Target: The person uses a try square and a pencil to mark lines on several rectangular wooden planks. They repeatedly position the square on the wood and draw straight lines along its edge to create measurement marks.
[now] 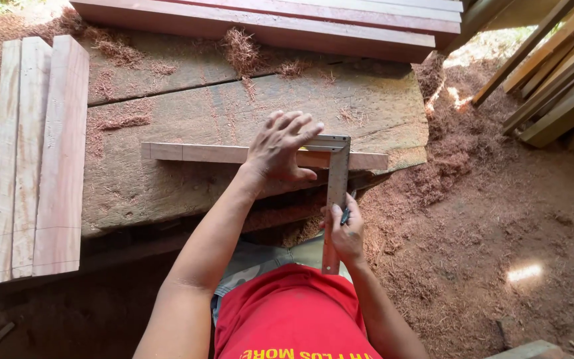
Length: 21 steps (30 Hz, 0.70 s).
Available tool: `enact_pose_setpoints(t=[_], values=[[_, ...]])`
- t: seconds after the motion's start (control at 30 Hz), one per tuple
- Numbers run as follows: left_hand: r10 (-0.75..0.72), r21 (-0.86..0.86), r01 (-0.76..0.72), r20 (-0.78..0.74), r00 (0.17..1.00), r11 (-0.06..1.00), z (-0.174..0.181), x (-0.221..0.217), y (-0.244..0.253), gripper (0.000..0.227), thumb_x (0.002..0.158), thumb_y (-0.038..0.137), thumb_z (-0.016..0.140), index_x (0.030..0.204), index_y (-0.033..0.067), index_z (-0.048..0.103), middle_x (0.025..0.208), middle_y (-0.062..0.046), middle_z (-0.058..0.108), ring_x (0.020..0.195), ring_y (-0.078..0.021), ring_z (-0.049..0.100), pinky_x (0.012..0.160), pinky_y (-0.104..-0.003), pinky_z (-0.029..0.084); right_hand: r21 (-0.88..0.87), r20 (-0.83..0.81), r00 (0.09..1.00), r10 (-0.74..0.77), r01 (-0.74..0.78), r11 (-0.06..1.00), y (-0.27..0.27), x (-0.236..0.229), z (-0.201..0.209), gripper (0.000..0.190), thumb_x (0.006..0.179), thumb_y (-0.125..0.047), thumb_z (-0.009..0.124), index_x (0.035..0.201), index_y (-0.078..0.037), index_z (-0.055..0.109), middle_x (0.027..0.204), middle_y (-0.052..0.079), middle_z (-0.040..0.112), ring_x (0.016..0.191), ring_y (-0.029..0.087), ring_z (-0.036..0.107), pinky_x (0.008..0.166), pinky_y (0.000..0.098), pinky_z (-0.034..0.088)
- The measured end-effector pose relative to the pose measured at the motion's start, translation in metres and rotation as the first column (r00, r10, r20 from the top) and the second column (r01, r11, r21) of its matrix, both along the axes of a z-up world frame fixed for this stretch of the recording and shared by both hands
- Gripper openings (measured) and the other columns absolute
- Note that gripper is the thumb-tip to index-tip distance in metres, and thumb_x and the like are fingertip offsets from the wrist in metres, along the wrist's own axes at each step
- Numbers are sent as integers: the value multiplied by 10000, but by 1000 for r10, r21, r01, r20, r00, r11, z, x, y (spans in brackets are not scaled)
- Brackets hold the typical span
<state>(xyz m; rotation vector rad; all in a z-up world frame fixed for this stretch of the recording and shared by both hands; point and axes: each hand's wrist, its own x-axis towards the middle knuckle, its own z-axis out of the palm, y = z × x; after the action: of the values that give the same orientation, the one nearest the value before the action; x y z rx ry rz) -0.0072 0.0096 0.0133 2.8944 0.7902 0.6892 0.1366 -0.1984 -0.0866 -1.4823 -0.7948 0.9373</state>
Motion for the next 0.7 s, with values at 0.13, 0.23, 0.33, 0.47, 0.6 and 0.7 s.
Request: enact_pose_setpoints(t=[0.13,0.23,0.33,0.47,0.6,0.7], values=[[-79,49,83,-78,994,995,-17,-1,3,851,645,621,861,1353,234,588,1389,-92,584,1309,-280,525,1103,-488,422,10,-59,998,-16,17,1000,-1,-3,-10,367,1055,-116,497,1409,-20,497,940,80,701,692,113,663,619,273,596],[-164,7,165,-86,983,986,-25,-4,4,679,759,490,836,1372,258,661,1418,-94,592,1219,-268,571,1004,-422,478,-34,-48,998,-30,28,999,-2,-2,-6,353,1051,-127,506,1389,-26,515,919,74,709,688,118,677,603,277,598],[-172,25,173,-55,984,985,-21,-4,3,586,786,472,822,1320,261,703,1368,-65,613,1199,-252,594,1017,-409,493,-40,-101,994,-38,34,999,-1,-1,-8,357,1046,-117,521,1390,-23,519,919,70,696,699,129,678,611,282,585],[-177,-3,177,-54,983,984,-23,-3,5,618,764,492,825,1319,249,703,1356,-71,617,1169,-259,590,975,-413,492,32,-132,990,-51,55,998,-1,-1,-13,384,1051,-106,532,1425,-22,507,930,71,696,724,125,660,639,279,569],[-173,12,174,-63,983,985,-23,-2,7,635,746,493,826,1317,246,699,1352,-78,613,1141,-264,587,958,-415,499,13,-99,994,-46,47,999,1,-1,-8,398,1047,-99,528,1438,-25,504,951,70,705,740,126,670,656,282,582],[-169,17,170,-61,984,985,-24,-3,7,639,735,456,821,1327,246,699,1365,-66,610,1165,-252,591,973,-408,506,41,-108,994,-31,35,999,0,0,-13,400,1049,-98,531,1440,-21,494,972,73,710,769,128,686,682,283,596]])
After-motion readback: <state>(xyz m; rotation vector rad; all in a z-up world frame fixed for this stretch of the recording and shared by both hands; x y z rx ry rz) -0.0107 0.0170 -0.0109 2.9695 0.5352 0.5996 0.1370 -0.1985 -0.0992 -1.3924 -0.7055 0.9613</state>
